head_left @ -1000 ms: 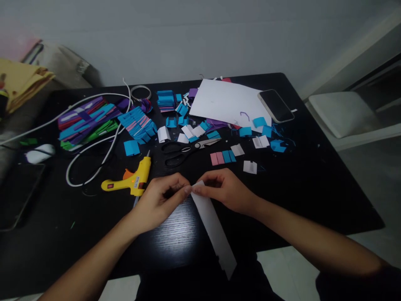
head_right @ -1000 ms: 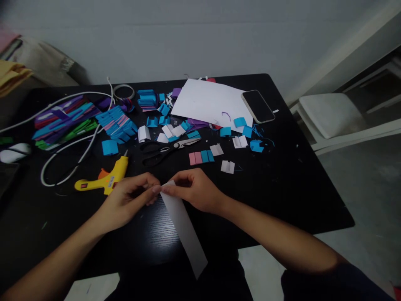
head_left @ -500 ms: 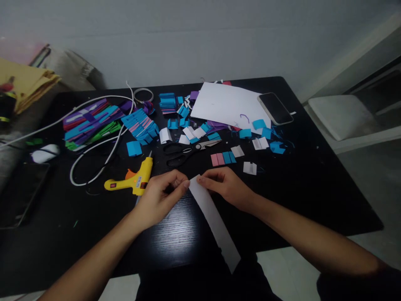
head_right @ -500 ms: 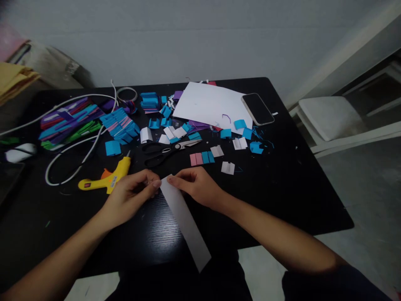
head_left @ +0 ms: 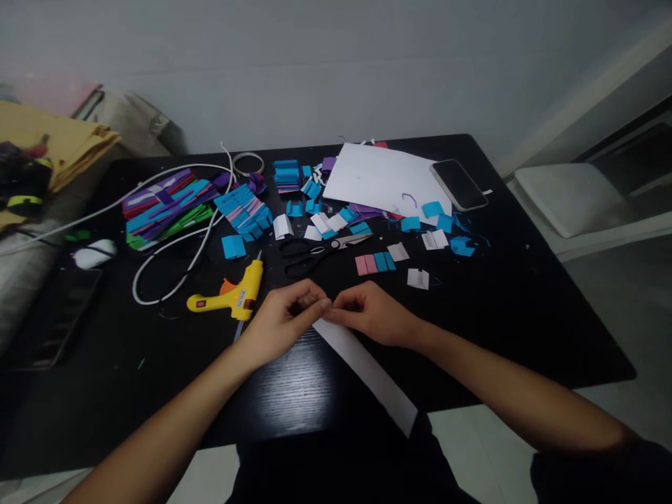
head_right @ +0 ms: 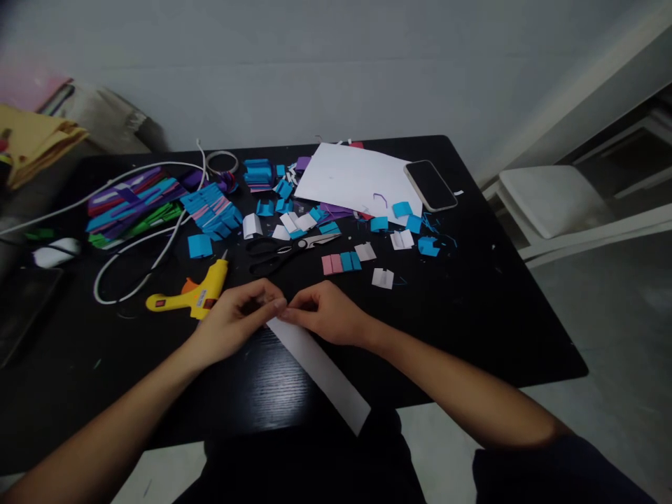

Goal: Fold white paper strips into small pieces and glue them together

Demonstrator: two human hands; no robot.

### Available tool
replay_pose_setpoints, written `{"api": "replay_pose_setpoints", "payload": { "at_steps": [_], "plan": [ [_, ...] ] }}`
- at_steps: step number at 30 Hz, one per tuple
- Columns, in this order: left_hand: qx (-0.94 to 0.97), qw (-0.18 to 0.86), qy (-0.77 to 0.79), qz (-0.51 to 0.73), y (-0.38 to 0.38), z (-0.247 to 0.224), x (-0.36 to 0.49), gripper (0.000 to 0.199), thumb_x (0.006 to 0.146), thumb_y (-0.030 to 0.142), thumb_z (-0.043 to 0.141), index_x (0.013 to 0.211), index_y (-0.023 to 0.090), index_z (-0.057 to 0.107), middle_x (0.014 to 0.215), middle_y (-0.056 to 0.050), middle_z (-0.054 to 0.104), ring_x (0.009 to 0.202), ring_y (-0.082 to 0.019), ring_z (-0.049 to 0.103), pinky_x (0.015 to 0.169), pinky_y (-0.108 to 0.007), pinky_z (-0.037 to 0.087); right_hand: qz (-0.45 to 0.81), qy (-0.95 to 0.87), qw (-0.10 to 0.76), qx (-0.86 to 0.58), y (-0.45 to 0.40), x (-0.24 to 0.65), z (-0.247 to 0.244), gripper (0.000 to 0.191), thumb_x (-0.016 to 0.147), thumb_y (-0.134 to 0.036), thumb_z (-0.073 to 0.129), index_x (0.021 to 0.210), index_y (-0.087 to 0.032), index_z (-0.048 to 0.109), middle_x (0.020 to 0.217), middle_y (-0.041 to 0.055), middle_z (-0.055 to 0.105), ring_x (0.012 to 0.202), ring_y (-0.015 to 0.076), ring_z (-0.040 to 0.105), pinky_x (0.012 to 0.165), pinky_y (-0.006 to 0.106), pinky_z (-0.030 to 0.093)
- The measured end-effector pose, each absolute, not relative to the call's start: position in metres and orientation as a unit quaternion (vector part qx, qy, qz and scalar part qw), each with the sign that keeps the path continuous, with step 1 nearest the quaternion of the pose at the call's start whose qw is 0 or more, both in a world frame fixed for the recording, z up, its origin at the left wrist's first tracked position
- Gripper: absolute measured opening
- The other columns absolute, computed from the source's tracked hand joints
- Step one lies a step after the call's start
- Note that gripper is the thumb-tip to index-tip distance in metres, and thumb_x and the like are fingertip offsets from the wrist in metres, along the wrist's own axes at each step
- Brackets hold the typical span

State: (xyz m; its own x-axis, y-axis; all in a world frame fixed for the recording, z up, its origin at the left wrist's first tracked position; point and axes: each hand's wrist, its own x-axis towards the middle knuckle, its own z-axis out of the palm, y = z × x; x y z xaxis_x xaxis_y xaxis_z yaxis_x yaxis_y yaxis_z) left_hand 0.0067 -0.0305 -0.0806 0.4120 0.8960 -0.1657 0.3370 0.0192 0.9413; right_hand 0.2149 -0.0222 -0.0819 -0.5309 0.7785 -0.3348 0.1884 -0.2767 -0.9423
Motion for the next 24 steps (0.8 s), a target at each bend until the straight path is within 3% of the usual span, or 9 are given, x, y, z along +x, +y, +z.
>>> {"api": "replay_pose_setpoints", "payload": {
  "at_steps": [6,8,12,16,18,21,24],
  "plan": [
    [0.617,0.503,0.527,0.298,-0.027,-0.058,-0.008,0.030,0.090,0.046,0.070,0.086,0.017,0.069,0.064,0.003,0.058,0.060,-0.013,0.055,0.055,-0.023,0.042,0.649,-0.600,0.176,-0.433,-0.017,0.227,-0.067,0.028,0.086,-0.044,0.077,0.090,-0.016,0.081,0.086,0.0041,0.078,0.075,0.0145,0.065,0.069,0.027,0.046],
    [0.604,0.487,0.548,0.313,-0.028,-0.049,-0.020,0.027,0.090,0.044,0.071,0.085,0.017,0.069,0.063,0.002,0.058,0.059,-0.013,0.056,0.056,-0.024,0.044,0.644,-0.609,0.154,-0.437,-0.013,0.238,-0.063,0.027,0.085,-0.043,0.078,0.091,-0.017,0.082,0.085,0.0044,0.078,0.074,0.0150,0.066,0.067,0.027,0.047],
    [0.564,0.429,0.602,0.368,-0.039,-0.042,-0.036,0.025,0.094,0.041,0.066,0.085,0.018,0.066,0.073,0.000,0.062,0.063,-0.013,0.058,0.060,-0.024,0.047,0.629,-0.630,0.111,-0.441,-0.007,0.254,-0.059,0.024,0.086,-0.040,0.077,0.088,-0.017,0.083,0.082,0.0042,0.078,0.073,0.0152,0.066,0.065,0.027,0.048],
    [0.683,0.346,0.570,0.297,-0.049,-0.043,-0.024,0.020,0.096,0.039,0.064,0.096,0.020,0.068,0.089,-0.002,0.068,0.078,-0.016,0.062,0.071,-0.026,0.048,0.598,-0.682,0.079,-0.413,-0.007,0.246,-0.057,0.021,0.088,-0.036,0.076,0.087,-0.016,0.082,0.082,0.0041,0.078,0.072,0.0148,0.067,0.066,0.026,0.048],
    [0.718,0.380,0.530,0.245,-0.050,-0.043,-0.015,0.020,0.096,0.039,0.065,0.102,0.020,0.069,0.094,-0.003,0.070,0.083,-0.017,0.063,0.071,-0.027,0.048,0.590,-0.703,0.068,-0.391,-0.008,0.236,-0.055,0.021,0.089,-0.035,0.075,0.089,-0.016,0.082,0.082,0.0043,0.079,0.073,0.0154,0.068,0.066,0.026,0.049],
    [0.718,0.454,0.498,0.173,-0.049,-0.044,-0.009,0.029,0.097,0.044,0.061,0.090,0.018,0.071,0.077,-0.001,0.067,0.069,-0.015,0.058,0.061,-0.025,0.043,0.586,-0.720,0.062,-0.366,-0.010,0.228,-0.051,0.024,0.089,-0.037,0.075,0.090,-0.015,0.083,0.081,0.0042,0.079,0.072,0.0149,0.068,0.065,0.025,0.048],
    [0.694,0.467,0.517,0.180,-0.050,-0.049,-0.015,0.037,0.097,0.050,0.059,0.083,0.018,0.070,0.070,0.001,0.061,0.064,-0.014,0.053,0.057,-0.025,0.039,0.588,-0.717,0.060,-0.370,-0.009,0.233,-0.051,0.027,0.089,-0.041,0.075,0.091,-0.015,0.083,0.083,0.0047,0.080,0.073,0.0153,0.069,0.065,0.025,0.048]
  ]
}}
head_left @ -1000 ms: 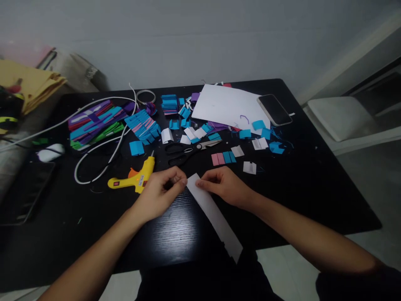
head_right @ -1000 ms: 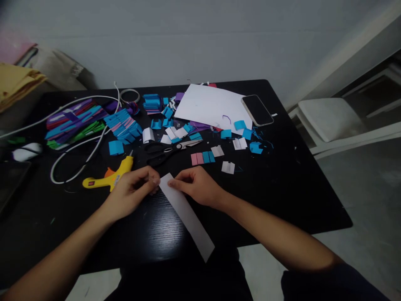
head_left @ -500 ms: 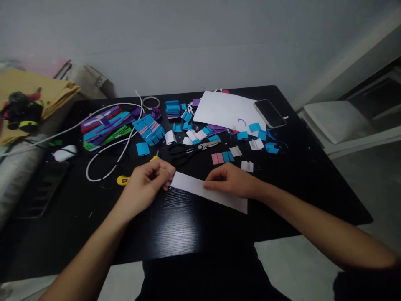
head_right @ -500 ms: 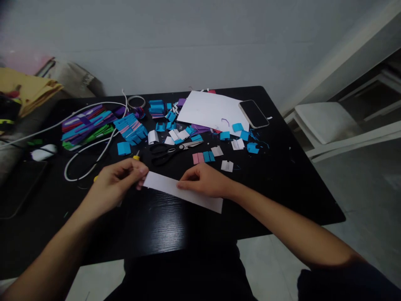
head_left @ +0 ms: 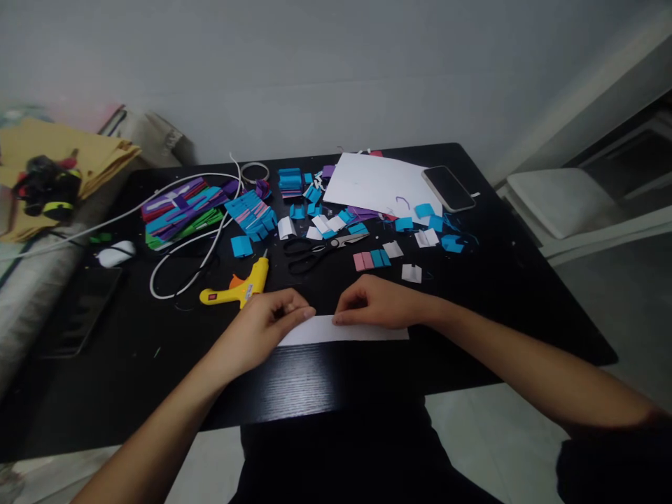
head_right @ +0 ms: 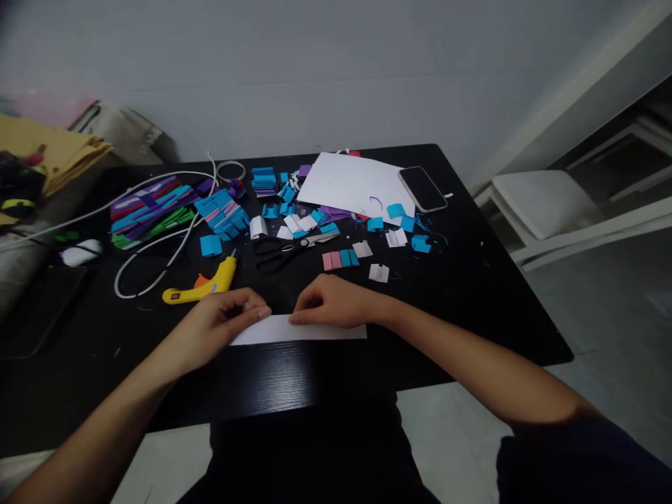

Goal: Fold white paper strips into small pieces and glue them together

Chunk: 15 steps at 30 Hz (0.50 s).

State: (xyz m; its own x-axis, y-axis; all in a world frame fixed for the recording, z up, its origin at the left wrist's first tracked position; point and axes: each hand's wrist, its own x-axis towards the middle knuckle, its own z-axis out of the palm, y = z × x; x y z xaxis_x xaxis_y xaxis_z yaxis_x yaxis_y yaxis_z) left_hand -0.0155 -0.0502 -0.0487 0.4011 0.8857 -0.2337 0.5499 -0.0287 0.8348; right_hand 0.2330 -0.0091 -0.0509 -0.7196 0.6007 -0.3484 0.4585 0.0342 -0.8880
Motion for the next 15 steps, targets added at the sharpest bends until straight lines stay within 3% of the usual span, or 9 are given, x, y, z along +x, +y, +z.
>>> {"api": "replay_pose_setpoints", "payload": {
  "at_steps": [6,9,12,15],
  "plan": [
    [0.717,0.408,0.536,0.181,-0.056,-0.058,-0.028,0.034,0.099,0.049,0.059,0.088,0.020,0.071,0.073,0.001,0.064,0.067,-0.014,0.058,0.062,-0.025,0.043,0.583,-0.703,0.048,-0.404,-0.003,0.262,-0.059,0.025,0.090,-0.039,0.073,0.090,-0.017,0.083,0.084,0.0040,0.079,0.075,0.0163,0.068,0.067,0.027,0.047],
    [0.738,0.366,0.538,0.178,-0.056,-0.061,-0.029,0.030,0.100,0.044,0.059,0.088,0.020,0.071,0.074,0.001,0.068,0.066,-0.015,0.060,0.062,-0.025,0.044,0.536,-0.725,0.043,-0.432,-0.004,0.271,-0.060,0.029,0.093,-0.042,0.069,0.086,-0.018,0.083,0.076,0.0028,0.076,0.068,0.0156,0.064,0.061,0.028,0.044],
    [0.760,0.324,0.534,0.177,-0.056,-0.066,-0.027,0.024,0.101,0.038,0.058,0.089,0.020,0.070,0.080,-0.001,0.071,0.071,-0.017,0.065,0.067,-0.027,0.047,0.416,-0.778,0.054,-0.467,-0.014,0.271,-0.061,0.030,0.098,-0.038,0.063,0.086,-0.017,0.081,0.074,0.0047,0.074,0.067,0.0178,0.065,0.063,0.031,0.045],
    [0.791,0.270,0.516,0.189,-0.059,-0.072,-0.024,0.020,0.102,0.034,0.058,0.095,0.019,0.069,0.089,-0.004,0.072,0.081,-0.020,0.069,0.075,-0.031,0.052,0.188,-0.849,0.113,-0.481,-0.031,0.264,-0.065,0.020,0.097,-0.024,0.065,0.103,-0.011,0.078,0.105,0.0166,0.075,0.097,0.0305,0.069,0.082,0.043,0.054]
  ]
}}
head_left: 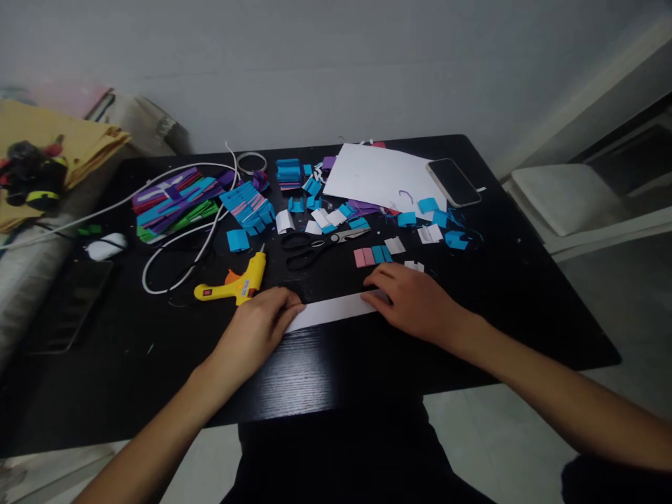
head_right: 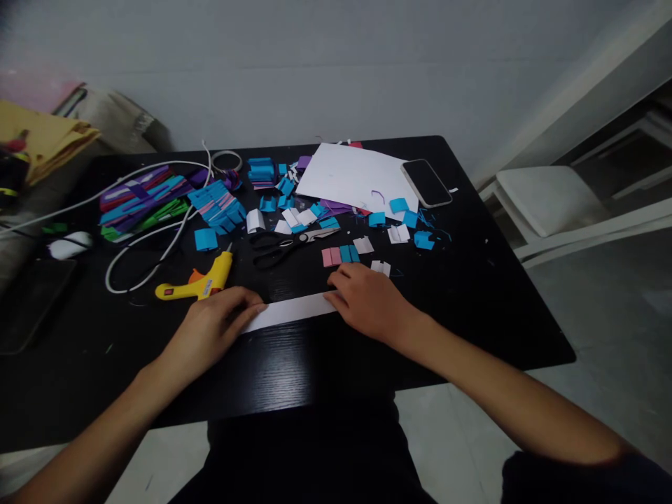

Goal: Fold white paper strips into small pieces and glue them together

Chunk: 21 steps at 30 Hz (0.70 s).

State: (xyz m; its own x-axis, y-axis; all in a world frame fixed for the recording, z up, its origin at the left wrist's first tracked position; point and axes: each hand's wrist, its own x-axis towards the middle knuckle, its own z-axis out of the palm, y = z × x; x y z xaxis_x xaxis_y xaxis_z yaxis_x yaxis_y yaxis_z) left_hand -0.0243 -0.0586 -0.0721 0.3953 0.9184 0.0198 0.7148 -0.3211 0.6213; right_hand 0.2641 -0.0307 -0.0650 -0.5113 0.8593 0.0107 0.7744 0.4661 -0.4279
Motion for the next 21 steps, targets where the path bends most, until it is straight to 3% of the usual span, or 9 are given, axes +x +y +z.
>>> {"api": "replay_pose_setpoints", "payload": {
  "at_steps": [2,7,13,21],
  "plan": [
    [0.812,0.217,0.501,0.208,-0.064,-0.076,-0.020,0.017,0.102,0.030,0.057,0.103,0.018,0.070,0.100,-0.007,0.072,0.094,-0.023,0.069,0.084,-0.036,0.054,0.102,-0.886,0.155,-0.425,-0.042,0.259,-0.070,0.022,0.096,-0.014,0.063,0.114,-0.009,0.075,0.120,0.0192,0.071,0.114,0.0348,0.064,0.095,0.049,0.053],
    [0.867,0.136,0.430,0.211,-0.082,-0.084,-0.007,0.024,0.103,0.017,0.053,0.121,0.016,0.069,0.122,-0.014,0.072,0.110,-0.027,0.070,0.091,-0.045,0.058,0.116,-0.922,0.224,-0.293,-0.056,0.254,-0.086,0.025,0.100,-0.005,0.053,0.110,-0.010,0.075,0.111,0.0142,0.074,0.110,0.0259,0.067,0.095,0.042,0.058],
    [0.890,0.094,0.399,0.199,-0.090,-0.093,0.000,0.026,0.102,0.013,0.052,0.122,0.012,0.070,0.125,-0.015,0.075,0.116,-0.032,0.071,0.094,-0.053,0.063,0.106,-0.932,0.217,-0.269,-0.058,0.252,-0.095,0.027,0.101,-0.005,0.052,0.113,-0.010,0.075,0.112,0.0139,0.077,0.108,0.0260,0.068,0.090,0.043,0.060],
    [0.897,0.055,0.390,0.201,-0.095,-0.093,0.008,0.027,0.099,0.007,0.054,0.121,0.006,0.070,0.128,-0.019,0.074,0.119,-0.032,0.072,0.099,-0.050,0.064,0.072,-0.942,0.191,-0.265,-0.059,0.250,-0.094,0.031,0.100,0.000,0.048,0.111,-0.010,0.075,0.112,0.0145,0.077,0.107,0.0255,0.070,0.096,0.043,0.061]
  ]
}}
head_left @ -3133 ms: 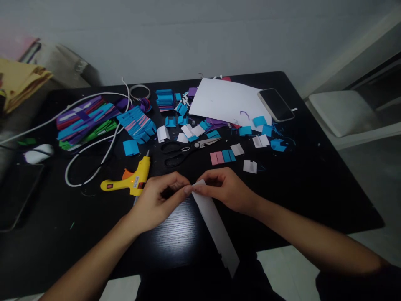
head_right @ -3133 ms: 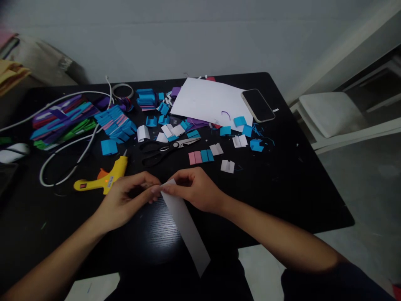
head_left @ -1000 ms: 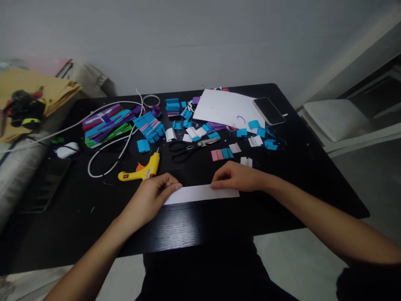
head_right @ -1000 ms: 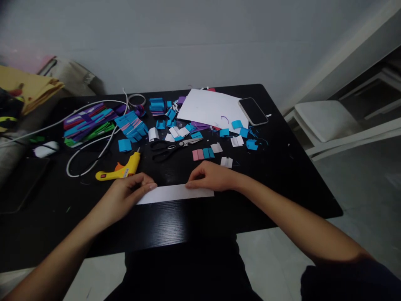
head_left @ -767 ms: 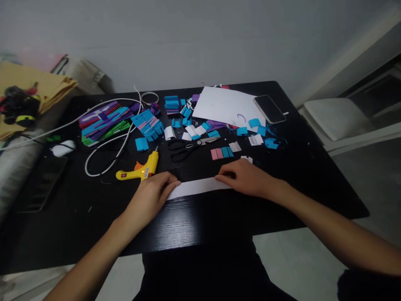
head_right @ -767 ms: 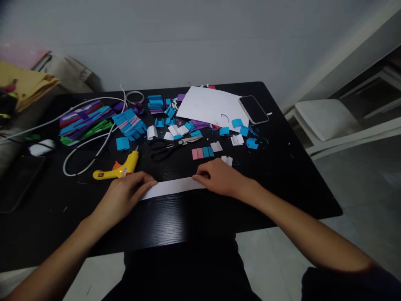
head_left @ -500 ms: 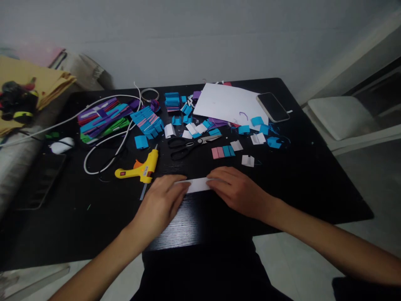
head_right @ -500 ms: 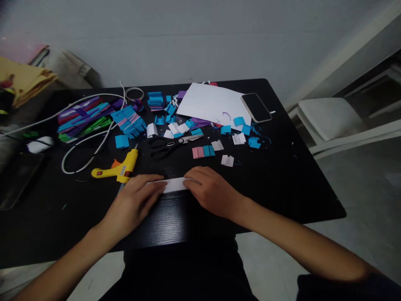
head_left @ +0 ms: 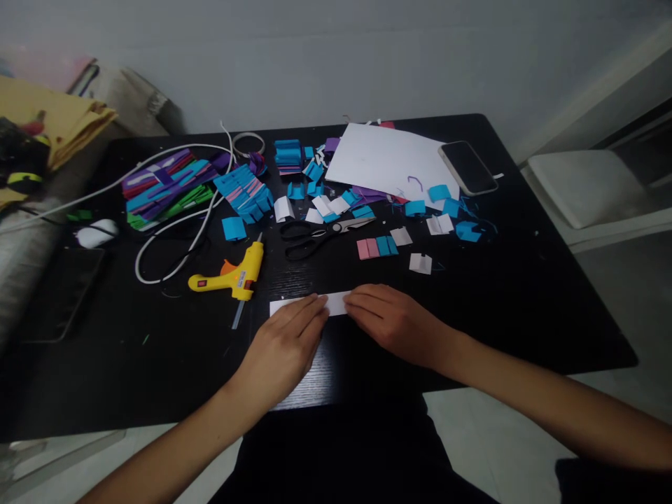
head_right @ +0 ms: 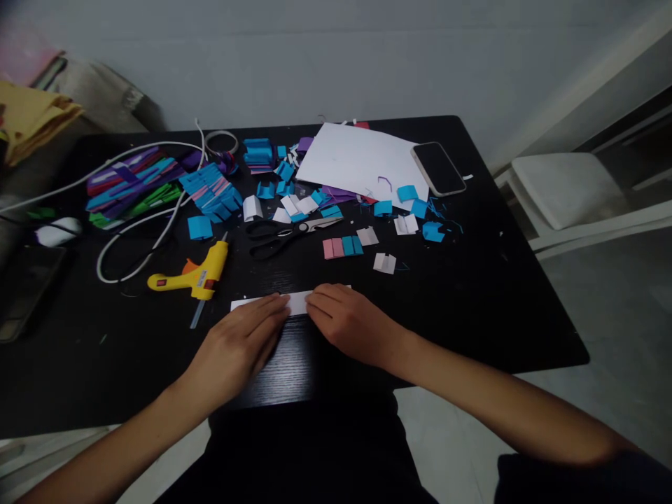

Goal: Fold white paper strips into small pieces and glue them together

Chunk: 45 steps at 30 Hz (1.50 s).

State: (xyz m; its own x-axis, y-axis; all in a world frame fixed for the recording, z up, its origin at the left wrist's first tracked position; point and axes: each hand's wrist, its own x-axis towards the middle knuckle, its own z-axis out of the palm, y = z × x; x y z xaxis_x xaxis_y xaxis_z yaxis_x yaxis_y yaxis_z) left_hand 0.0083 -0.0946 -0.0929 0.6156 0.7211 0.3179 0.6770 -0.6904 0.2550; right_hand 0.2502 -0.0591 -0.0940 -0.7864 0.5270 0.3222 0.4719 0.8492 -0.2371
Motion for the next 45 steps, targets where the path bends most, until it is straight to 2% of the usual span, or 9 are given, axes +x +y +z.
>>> {"api": "replay_pose_setpoints", "payload": {
  "at_steps": [4,9,12,17,22,29,37,41,45],
  "plan": [
    [0.897,0.044,0.396,0.189,-0.099,-0.091,0.013,0.027,0.097,0.005,0.055,0.119,0.004,0.070,0.130,-0.021,0.072,0.119,-0.034,0.071,0.099,-0.050,0.064,0.072,-0.942,0.170,-0.280,-0.063,0.248,-0.094,0.034,0.100,0.000,0.047,0.109,-0.013,0.076,0.110,0.0124,0.078,0.105,0.0246,0.073,0.094,0.043,0.064],
    [0.894,0.031,0.413,0.169,-0.104,-0.095,0.016,0.027,0.096,0.005,0.056,0.120,0.005,0.068,0.133,-0.021,0.070,0.124,-0.034,0.068,0.102,-0.049,0.061,0.038,-0.926,0.204,-0.316,-0.071,0.251,-0.097,0.029,0.099,-0.001,0.050,0.112,-0.006,0.076,0.113,0.0162,0.079,0.107,0.0255,0.075,0.099,0.040,0.064],
    [0.898,0.016,0.411,0.157,-0.106,-0.098,0.018,0.027,0.097,0.008,0.057,0.121,0.002,0.067,0.133,-0.022,0.069,0.124,-0.034,0.067,0.103,-0.049,0.060,0.049,-0.910,0.225,-0.344,-0.074,0.258,-0.096,0.028,0.099,-0.002,0.053,0.115,-0.005,0.076,0.116,0.0167,0.079,0.109,0.0257,0.075,0.100,0.040,0.065],
    [0.892,-0.005,0.434,0.129,-0.106,-0.095,0.030,0.038,0.100,0.026,0.062,0.128,0.001,0.065,0.127,-0.023,0.069,0.118,-0.037,0.067,0.096,-0.051,0.060,0.034,-0.896,0.234,-0.376,-0.077,0.270,-0.092,0.026,0.099,-0.004,0.057,0.116,-0.007,0.076,0.117,0.0142,0.079,0.108,0.0244,0.077,0.098,0.040,0.066],
    [0.874,-0.012,0.480,0.076,-0.107,-0.091,0.045,0.060,0.096,0.043,0.067,0.146,0.012,0.057,0.119,-0.019,0.070,0.111,-0.037,0.067,0.090,-0.052,0.059,0.015,-0.894,0.224,-0.387,-0.079,0.274,-0.093,0.027,0.099,-0.005,0.058,0.118,-0.011,0.076,0.120,0.0119,0.079,0.111,0.0236,0.077,0.097,0.039,0.067],
    [0.870,-0.055,0.486,0.064,-0.113,-0.091,0.018,0.059,0.103,0.043,0.054,0.145,0.002,0.054,0.122,-0.022,0.068,0.113,-0.035,0.064,0.095,-0.047,0.054,0.002,-0.892,0.230,-0.390,-0.080,0.276,-0.095,0.025,0.100,-0.006,0.058,0.117,-0.011,0.076,0.120,0.0096,0.079,0.109,0.0211,0.077,0.099,0.039,0.066],
    [0.860,-0.070,0.499,0.082,-0.120,-0.096,-0.012,0.058,0.106,0.044,0.048,0.145,0.001,0.052,0.123,-0.023,0.068,0.116,-0.036,0.063,0.097,-0.048,0.054,-0.008,-0.865,0.280,-0.415,-0.082,0.247,-0.092,0.015,0.096,-0.015,0.066,0.098,-0.007,0.079,0.100,0.0124,0.082,0.094,0.0242,0.078,0.095,0.041,0.066],
    [0.852,-0.067,0.511,0.091,-0.121,-0.101,-0.009,0.058,0.104,0.044,0.051,0.144,0.003,0.053,0.122,-0.023,0.067,0.115,-0.037,0.064,0.096,-0.050,0.055,0.032,-0.903,0.258,-0.341,-0.084,0.211,-0.094,0.030,0.100,-0.022,0.061,0.117,-0.001,0.074,0.124,0.0188,0.076,0.117,0.0286,0.072,0.105,0.039,0.061],
    [0.851,-0.060,0.512,0.105,-0.121,-0.103,-0.011,0.056,0.104,0.044,0.051,0.143,0.004,0.054,0.123,-0.023,0.065,0.115,-0.037,0.063,0.096,-0.050,0.056,0.029,-0.919,0.219,-0.327,-0.086,0.196,-0.100,0.035,0.103,-0.022,0.057,0.125,0.001,0.070,0.131,0.0203,0.073,0.122,0.0294,0.069,0.109,0.040,0.058]
  ]
}}
